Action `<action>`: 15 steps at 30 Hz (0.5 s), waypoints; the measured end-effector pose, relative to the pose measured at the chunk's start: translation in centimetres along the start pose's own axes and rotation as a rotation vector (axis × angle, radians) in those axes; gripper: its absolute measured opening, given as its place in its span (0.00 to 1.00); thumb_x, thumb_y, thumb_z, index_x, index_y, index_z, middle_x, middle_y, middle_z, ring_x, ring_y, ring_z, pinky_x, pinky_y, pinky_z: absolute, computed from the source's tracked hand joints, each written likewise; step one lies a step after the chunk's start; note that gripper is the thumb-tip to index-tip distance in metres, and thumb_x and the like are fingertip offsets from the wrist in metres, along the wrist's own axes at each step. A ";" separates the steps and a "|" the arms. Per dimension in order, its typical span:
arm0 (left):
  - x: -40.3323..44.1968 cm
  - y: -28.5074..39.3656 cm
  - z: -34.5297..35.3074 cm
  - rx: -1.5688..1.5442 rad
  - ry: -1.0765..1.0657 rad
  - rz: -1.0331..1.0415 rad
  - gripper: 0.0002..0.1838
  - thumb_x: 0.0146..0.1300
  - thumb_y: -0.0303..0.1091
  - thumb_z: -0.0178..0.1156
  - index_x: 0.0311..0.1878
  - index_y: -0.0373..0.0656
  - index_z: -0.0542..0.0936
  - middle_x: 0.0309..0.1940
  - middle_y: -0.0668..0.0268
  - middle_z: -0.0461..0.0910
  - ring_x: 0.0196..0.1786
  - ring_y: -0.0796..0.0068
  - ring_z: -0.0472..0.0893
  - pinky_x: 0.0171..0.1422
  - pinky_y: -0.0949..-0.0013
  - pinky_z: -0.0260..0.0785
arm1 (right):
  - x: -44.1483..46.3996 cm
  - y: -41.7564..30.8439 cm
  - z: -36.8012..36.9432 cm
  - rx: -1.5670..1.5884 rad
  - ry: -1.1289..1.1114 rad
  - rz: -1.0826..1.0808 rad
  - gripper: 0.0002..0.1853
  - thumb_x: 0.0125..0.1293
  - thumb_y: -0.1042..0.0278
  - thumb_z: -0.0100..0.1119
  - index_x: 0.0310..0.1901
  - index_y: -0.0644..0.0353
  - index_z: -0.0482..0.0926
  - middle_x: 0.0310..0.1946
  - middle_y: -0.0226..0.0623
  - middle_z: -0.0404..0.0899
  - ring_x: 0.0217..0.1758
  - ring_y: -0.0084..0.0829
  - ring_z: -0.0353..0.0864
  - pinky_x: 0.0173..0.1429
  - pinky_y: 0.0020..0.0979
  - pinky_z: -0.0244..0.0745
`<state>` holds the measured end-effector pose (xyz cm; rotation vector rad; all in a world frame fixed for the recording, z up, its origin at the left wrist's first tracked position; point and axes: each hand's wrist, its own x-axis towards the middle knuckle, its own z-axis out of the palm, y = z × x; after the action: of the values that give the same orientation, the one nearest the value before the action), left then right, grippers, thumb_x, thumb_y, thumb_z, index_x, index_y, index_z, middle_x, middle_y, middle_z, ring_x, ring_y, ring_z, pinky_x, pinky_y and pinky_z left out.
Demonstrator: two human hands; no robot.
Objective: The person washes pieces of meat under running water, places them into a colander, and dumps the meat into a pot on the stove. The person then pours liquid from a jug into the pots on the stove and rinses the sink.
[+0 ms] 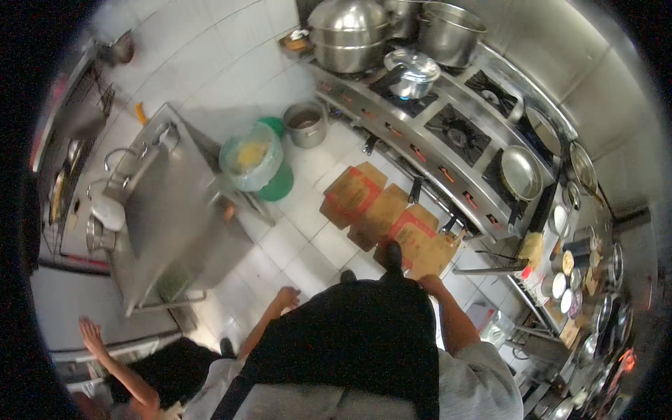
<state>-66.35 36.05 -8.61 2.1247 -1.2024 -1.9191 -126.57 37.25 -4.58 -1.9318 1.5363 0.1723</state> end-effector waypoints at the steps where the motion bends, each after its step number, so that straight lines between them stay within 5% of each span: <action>1: -0.7 1.2 0.7 -0.026 0.020 0.013 0.19 0.67 0.43 0.59 0.38 0.31 0.80 0.25 0.55 0.83 0.22 0.65 0.83 0.25 0.62 0.78 | -0.5 -0.8 -0.4 0.069 -0.093 0.162 0.17 0.62 0.55 0.59 0.48 0.53 0.85 0.39 0.41 0.86 0.46 0.36 0.85 0.51 0.34 0.78; 2: -1.4 2.3 1.1 -0.047 0.044 0.030 0.19 0.67 0.43 0.59 0.39 0.31 0.80 0.25 0.56 0.83 0.22 0.66 0.83 0.26 0.64 0.78 | -0.5 -1.4 -0.6 0.137 -0.179 0.326 0.17 0.62 0.54 0.58 0.48 0.52 0.85 0.40 0.41 0.86 0.46 0.36 0.85 0.52 0.35 0.78; 7: -3.4 4.0 3.1 -0.117 0.064 0.087 0.19 0.66 0.43 0.59 0.45 0.32 0.80 0.29 0.55 0.85 0.26 0.67 0.85 0.26 0.65 0.79 | 1.8 4.4 1.9 -0.181 -0.163 -0.150 0.18 0.59 0.53 0.57 0.45 0.53 0.85 0.44 0.39 0.85 0.49 0.40 0.85 0.54 0.38 0.77; 10: -3.7 1.9 3.4 -0.028 0.068 0.033 0.20 0.66 0.45 0.57 0.44 0.32 0.81 0.29 0.56 0.85 0.27 0.66 0.85 0.31 0.63 0.80 | 4.9 4.0 0.6 -0.449 -0.207 -0.279 0.14 0.62 0.57 0.57 0.41 0.56 0.84 0.37 0.39 0.85 0.39 0.39 0.85 0.46 0.37 0.80; 15: -2.7 -4.9 2.4 0.200 0.136 0.117 0.22 0.63 0.51 0.59 0.45 0.40 0.83 0.32 0.58 0.85 0.36 0.63 0.85 0.47 0.59 0.78 | 10.7 4.1 1.0 0.216 -0.097 -0.322 0.10 0.67 0.63 0.54 0.34 0.59 0.80 0.28 0.33 0.80 0.26 0.29 0.79 0.28 0.33 0.75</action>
<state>-65.77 42.14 -9.39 2.1793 -1.5086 -1.6411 -126.80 28.63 -12.20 -1.9352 1.1138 -0.0383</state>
